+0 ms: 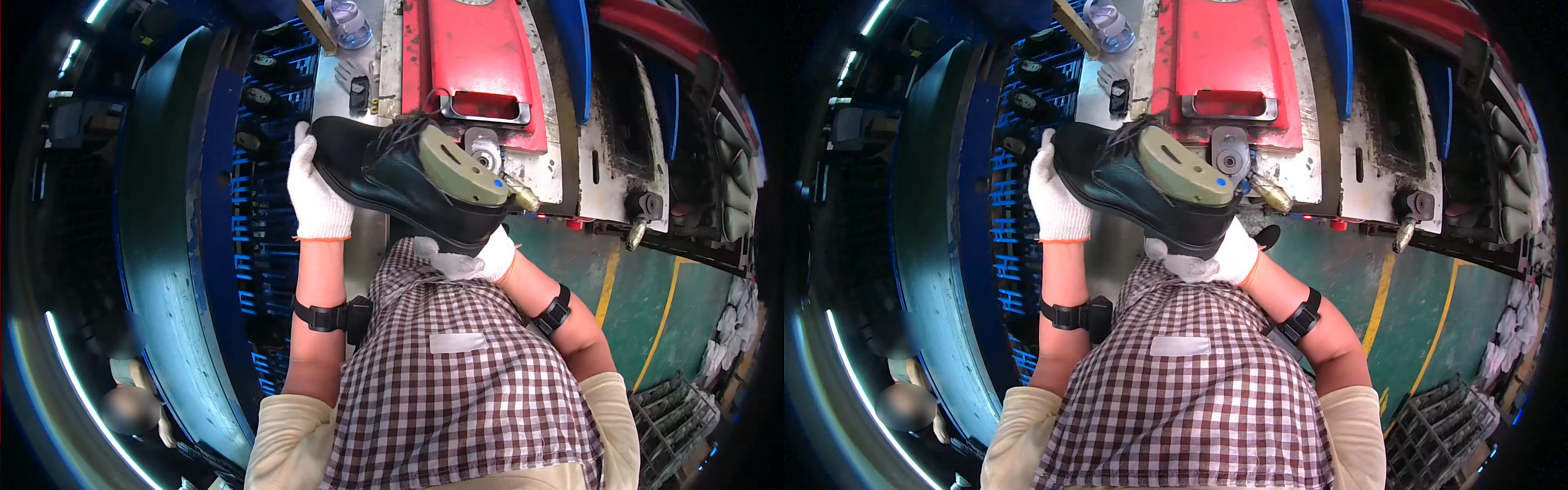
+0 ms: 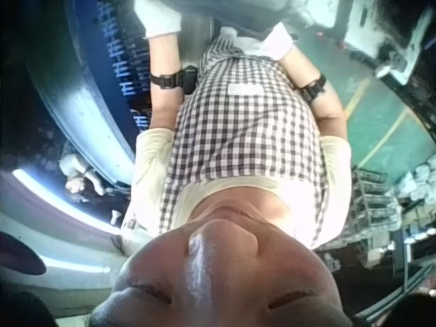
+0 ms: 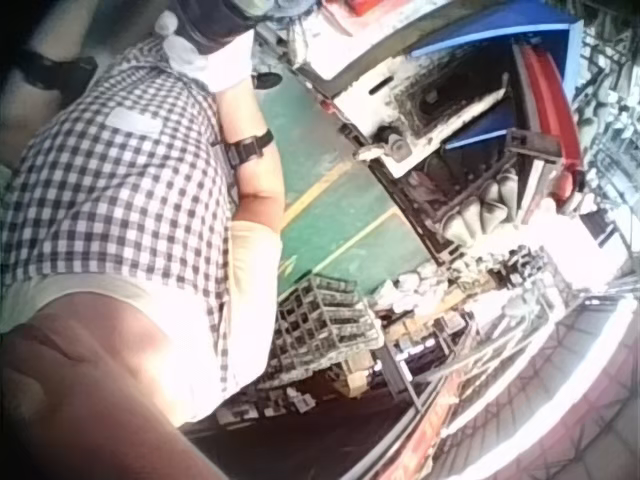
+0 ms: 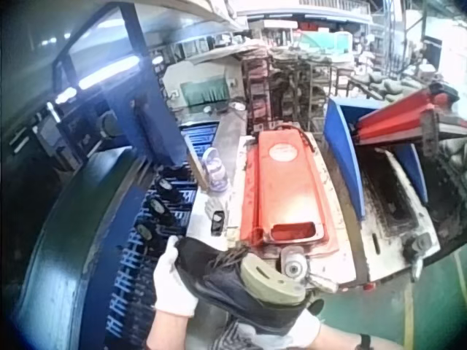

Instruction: Operating a heat-setting or sole-pressing machine to shape and set the soles of black leather shoes.

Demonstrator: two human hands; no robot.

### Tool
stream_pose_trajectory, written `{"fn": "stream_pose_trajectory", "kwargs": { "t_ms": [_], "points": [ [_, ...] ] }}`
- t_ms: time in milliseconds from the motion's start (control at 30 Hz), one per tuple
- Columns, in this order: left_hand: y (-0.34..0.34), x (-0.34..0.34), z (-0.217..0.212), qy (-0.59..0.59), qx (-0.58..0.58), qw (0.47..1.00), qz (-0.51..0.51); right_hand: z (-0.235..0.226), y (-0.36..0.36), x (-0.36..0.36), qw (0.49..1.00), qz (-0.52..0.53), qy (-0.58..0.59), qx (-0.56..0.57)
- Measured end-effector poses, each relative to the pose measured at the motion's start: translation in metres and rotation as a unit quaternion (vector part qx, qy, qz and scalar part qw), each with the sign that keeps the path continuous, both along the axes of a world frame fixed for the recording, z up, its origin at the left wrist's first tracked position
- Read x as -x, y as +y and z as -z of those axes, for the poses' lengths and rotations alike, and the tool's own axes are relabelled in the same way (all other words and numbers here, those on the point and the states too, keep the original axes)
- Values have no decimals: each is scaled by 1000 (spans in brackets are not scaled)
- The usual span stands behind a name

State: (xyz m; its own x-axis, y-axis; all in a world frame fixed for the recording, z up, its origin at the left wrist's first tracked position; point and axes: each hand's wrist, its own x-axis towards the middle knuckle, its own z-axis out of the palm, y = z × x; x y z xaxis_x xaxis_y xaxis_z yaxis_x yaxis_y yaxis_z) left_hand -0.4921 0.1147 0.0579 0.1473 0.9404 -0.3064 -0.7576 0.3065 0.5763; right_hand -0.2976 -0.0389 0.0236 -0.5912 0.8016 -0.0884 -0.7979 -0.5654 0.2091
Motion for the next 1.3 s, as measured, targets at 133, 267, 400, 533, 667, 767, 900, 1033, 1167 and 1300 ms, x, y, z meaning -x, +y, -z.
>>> {"fn": "stream_pose_trajectory", "kwargs": {
  "t_ms": [133, 267, 400, 533, 667, 767, 900, 1033, 1167, 1300],
  "points": [
    [-13, 1, -4, -37, 38, 993, 103, 7, 26, 6, 974, 57, -219, 10],
    [-40, 27, 10, -21, -12, 979, 200, 7, 54, 3, 981, -27, -191, 6],
    [-52, 44, 27, 298, -124, 920, 224, 13, 75, 20, 881, -50, -461, -89],
    [-52, 45, 17, 90, 94, 985, 112, -31, 88, 36, 736, -141, -640, -172],
    [-44, 57, 40, 32, 112, 990, 86, -3, 83, 33, 469, -45, -808, -353],
    [-41, 82, 69, 129, 201, 971, 25, -12, 66, -7, 264, 113, -892, -350],
    [-2, 120, 130, 271, 262, 925, -46, 16, 33, -50, 99, 164, -947, -258],
    [65, 192, 230, 304, 224, 918, -118, 39, 24, -52, -11, 86, -960, -265],
    [131, 232, 263, 435, 181, 864, -181, 45, 33, -48, -68, 59, -960, -266],
    [155, 301, 290, 503, 175, 830, -167, 40, 41, -47, -62, 62, -955, -282]
  ]
}}
